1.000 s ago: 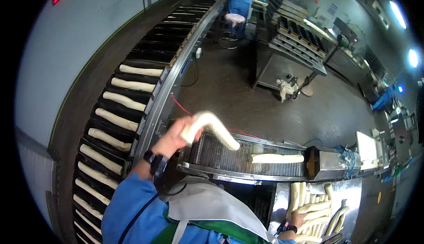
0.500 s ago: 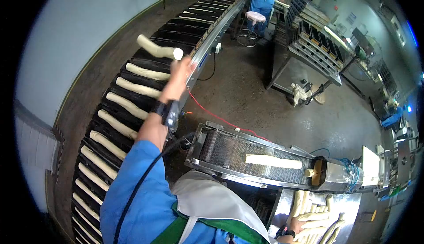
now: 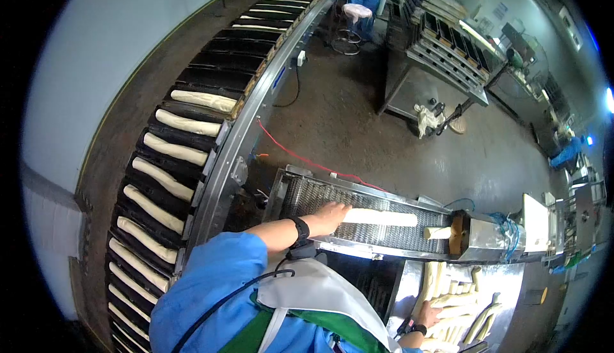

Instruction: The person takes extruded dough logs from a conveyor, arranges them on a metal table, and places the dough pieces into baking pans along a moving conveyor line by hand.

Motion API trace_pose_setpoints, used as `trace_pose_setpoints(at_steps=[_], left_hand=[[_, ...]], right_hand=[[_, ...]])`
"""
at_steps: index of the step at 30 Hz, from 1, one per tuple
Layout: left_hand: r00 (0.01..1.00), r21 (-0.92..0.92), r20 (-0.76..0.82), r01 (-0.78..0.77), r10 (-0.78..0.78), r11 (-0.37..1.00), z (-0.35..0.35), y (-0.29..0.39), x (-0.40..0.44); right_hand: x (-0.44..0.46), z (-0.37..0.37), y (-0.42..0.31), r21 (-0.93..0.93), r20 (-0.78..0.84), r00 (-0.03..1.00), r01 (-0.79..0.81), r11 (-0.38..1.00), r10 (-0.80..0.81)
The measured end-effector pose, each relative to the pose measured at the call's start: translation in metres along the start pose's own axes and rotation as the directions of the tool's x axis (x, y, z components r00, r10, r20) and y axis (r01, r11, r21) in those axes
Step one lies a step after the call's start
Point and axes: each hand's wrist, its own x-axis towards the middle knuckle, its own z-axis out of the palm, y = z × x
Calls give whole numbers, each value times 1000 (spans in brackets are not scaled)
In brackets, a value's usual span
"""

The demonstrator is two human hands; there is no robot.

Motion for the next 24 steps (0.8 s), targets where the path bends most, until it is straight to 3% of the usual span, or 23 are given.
trace_pose_setpoints(at_steps=[2, 5, 6, 7, 8, 9, 11, 12, 13, 14, 15, 16, 17, 18, 19, 20, 21, 22, 23, 24], left_hand=[[997, 0, 21, 74, -74, 997, 8, -11, 3], [893, -232, 318, 399, -318, 887, -30, 6, -1], [894, -233, 314, 399, -320, 887, -31, 1, -4], [818, -619, 470, 573, -331, 538, -29, -6, -8], [759, -781, 604, 625, -245, 12, -29, -11, -11], [784, -797, 579, 487, -224, -357, -35, -9, -11], [804, -760, 527, 301, -274, -577, -85, -4, -15], [860, -790, 386, 121, -335, -601, -110, 1, -13], [817, -803, 319, -37, -481, -595, -137, 8, -12], [842, -881, 135, -138, -522, -452, -147, -1, -18], [714, -927, 17, -252, -699, -279, -182, 21, -19], [676, -940, -123, -315, -727, -135, -208, 34, -28], [592, -918, -323, -387, -738, 91, -214, 23, -31], [460, -878, -416, -427, -784, 216, -227, 24, -35], [407, -821, -545, -435, -733, 369, -236, 17, -44], [357, -776, -596, -488, -719, 400, -248, 12, -50], [303, -778, -574, -492, -761, 391, -257, 1, -56], [248, -780, -548, -497, -799, 381, -266, -12, -63], [238, -780, -527, -517, -816, 353, -270, -35, -70], [225, -778, -506, -537, -833, 327, -270, -59, -78]], right_hand=[[-2, -2, 4, 72, 7, 998, 57, 996, -58], [4, -6, 10, 123, 16, 993, 112, 986, -115], [1, -12, 5, 147, 21, 994, 103, 984, -108], [2, -15, 3, 149, 22, 993, 115, 982, -120], [4, -17, 1, 121, 51, 992, 106, 987, -113], [7, -18, -2, 92, 79, 991, 99, 991, -106], [31, -5, 2, 121, 115, 986, 109, 987, -123], [43, 4, 9, 146, 150, 981, 99, 984, -121], [57, 22, 21, 56, -48, 974, 224, 973, -222], [71, 40, 32, -76, -242, 919, 302, 950, -312], [77, 38, 33, 180, -80, 973, 226, 957, -214], [86, 39, 33, 410, 106, 983, 96, 907, -152], [96, 34, 36, 331, 126, 975, 131, 934, -182], [103, 35, 43, 665, 162, 946, 105, 740, -280], [114, 24, 42, 689, 239, 897, 112, 716, -371], [124, 9, 40, 710, 310, 836, 113, 695, -452], [142, 4, 56, 315, 73, 359, 877, 363, -931], [56, -68, 21, 35, -164, -133, 989, -141, -977], [38, -84, -1, 30, -158, -139, 989, -145, -978], [29, -93, -14, 361, -156, 129, 930, 65, -979]])
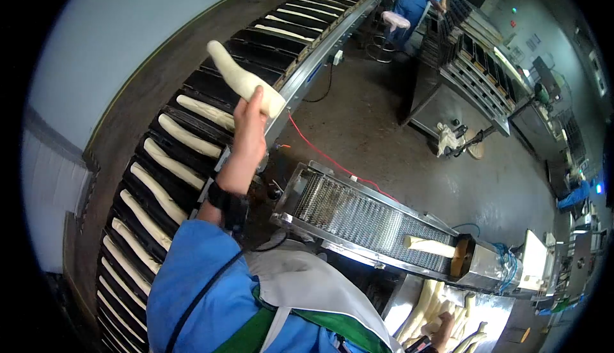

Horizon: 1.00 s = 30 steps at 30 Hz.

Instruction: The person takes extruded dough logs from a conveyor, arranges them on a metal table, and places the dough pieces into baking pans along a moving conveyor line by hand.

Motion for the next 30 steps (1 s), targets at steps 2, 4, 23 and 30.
trace_pose_setpoints(at_steps=[2, 4, 23, 30], left_hand=[[993, -21, 15, 116, -115, 993, -36, -5, 22], [986, 41, -80, 150, -146, 988, -58, -11, 27], [918, 170, -271, 342, -290, 924, -174, -45, 24], [931, 140, -326, 220, -165, 965, -218, -60, 98]], right_hand=[[28, -6, -24, 556, 58, 862, -447, 700, 504], [82, -4, -84, 612, 201, 920, -387, 690, 338], [393, 250, -451, 431, 758, 529, 35, 902, -382], [297, 324, -171, -377, 658, 729, 537, 755, -189]])
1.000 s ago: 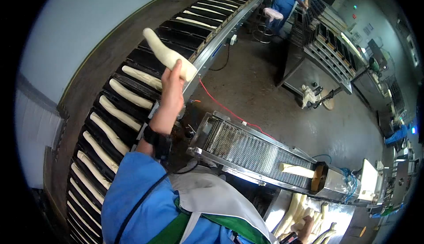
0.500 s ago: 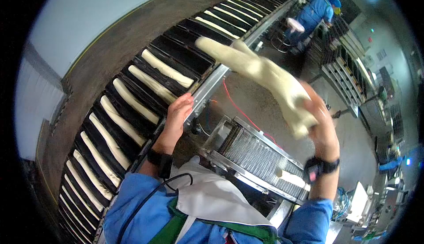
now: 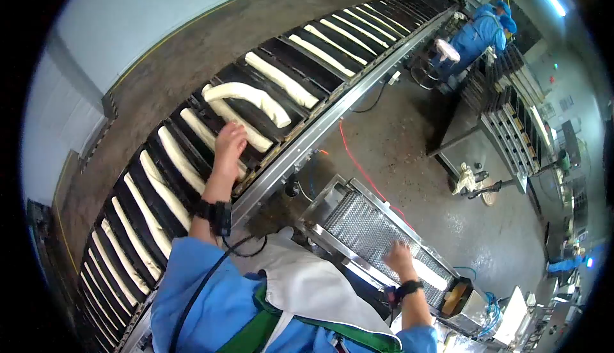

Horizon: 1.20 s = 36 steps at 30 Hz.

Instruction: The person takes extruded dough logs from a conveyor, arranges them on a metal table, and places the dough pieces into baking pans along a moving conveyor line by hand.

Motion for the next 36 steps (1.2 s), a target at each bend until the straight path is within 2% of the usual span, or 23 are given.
trace_pose_setpoints(at_steps=[2, 3, 4, 6, 9, 10, 11, 12, 14, 16, 17, 18, 19, 20, 22, 23, 24, 26, 28, 30, 33, 34, 36], left_hand=[[998, -80, 13, -66, 68, 995, -3, 3, 34], [995, -71, -94, -48, 42, 996, 6, 12, 45], [997, -35, -64, -43, 40, 998, -3, 11, 71], [984, -59, -177, -27, 16, 998, -12, 11, 110], [979, 9, -200, -33, 34, 999, -25, 18, 142], [970, 251, -70, -207, 231, 945, -27, 13, 143], [959, 139, -256, -87, 121, 986, -22, 15, 158], [963, 113, -209, -151, 172, 982, -21, 13, 160], [974, -5, -9, -228, 228, 974, -9, 22, 150], [977, 160, -28, -203, 210, 966, 15, 27, 130], [978, 146, -98, -170, 185, 975, 33, 28, 118], [986, 130, -125, -95, 111, 987, 39, 28, 111], [937, 583, 132, -338, 324, 739, -9, -14, 153], [899, 768, 260, -414, 352, 489, -9, -22, 156], [773, 864, 502, -474, 388, -173, -7, -38, 161], [898, 840, -62, -189, 437, 508, 29, -29, 153], [841, 312, -530, 81, 103, 947, 47, -24, 151], [808, 498, -552, 122, 206, 858, 27, -46, 165], [859, 403, -490, 74, 147, 912, 28, -53, 148], [852, 436, -502, 101, 149, 895, 12, -68, 154], [832, 330, -555, 210, 9, 920, -1, -74, 148], [837, 335, -546, 263, -40, 905, 1, -66, 137], [848, 325, -520, 309, -104, 894, 5, -63, 117]], right_hand=[[-30, 8, -9, 18, -109, 984, -140, 990, 141], [-36, 17, -6, -20, -136, 978, -163, 986, 159], [-35, 16, -4, -16, -136, 976, -172, 985, 168], [-31, 9, -5, 2, -69, 936, -345, 939, 344], [-12, -13, -16, -33, -53, 949, -314, 949, 312], [-5, -14, -17, -67, -51, 960, -278, 958, 275], [0, -17, -21, -67, -54, 976, -216, 974, 213], [10, -18, -23, -82, -21, 975, -220, 972, 219], [32, -17, -14, 63, -107, 955, -270, 961, 275], [47, -83, -18, 283, -87, 907, -375, 883, 413], [64, -47, 30, 290, -449, 879, -27, 957, 161], [57, -117, 8, 624, -415, 850, 6, 781, 324], [58, -166, 1, 815, -285, 905, 56, 576, 315], [56, -217, -19, 910, -225, 929, 93, 404, 294], [65, -264, -34, 953, -283, 907, 228, 202, 311], [72, -277, -42, 956, -294, 912, 281, 88, 285], [81, -288, -50, 945, -310, 915, 327, -27, 258], [99, -299, -74, 913, -272, 961, 275, -300, 53], [114, -304, -100, 835, -389, 912, 288, -470, -133], [120, -308, -108, 876, -354, 882, 195, -441, -312], [129, -286, -99, 912, -315, 848, 146, -384, -425], [132, -277, -92, 911, -315, 847, 143, -387, -428], [134, -248, -74, 946, -211, 943, 132, -297, -256]])
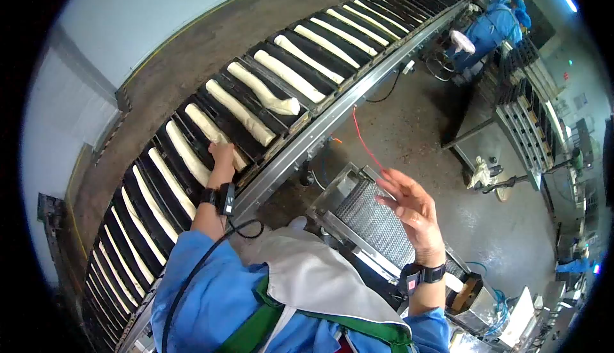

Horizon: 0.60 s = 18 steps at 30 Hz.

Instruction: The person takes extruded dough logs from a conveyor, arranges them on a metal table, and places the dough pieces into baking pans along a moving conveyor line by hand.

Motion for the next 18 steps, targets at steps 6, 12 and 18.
trace_pose_setpoints(at_steps=[6, 12, 18], left_hand=[[983, 143, -122, -118, 136, 983, 9, 24, -94], [780, 51, 284, -592, 557, 804, 88, 45, -133], [365, -113, 876, -480, 316, 870, 195, 9, -161]], right_hand=[[-81, -97, 62, 49, -473, 866, -156, 987, 160], [-263, -198, 144, -524, -847, 427, -566, 637, -318], [-392, -110, 124, 254, -946, -281, -952, 169, -161]])
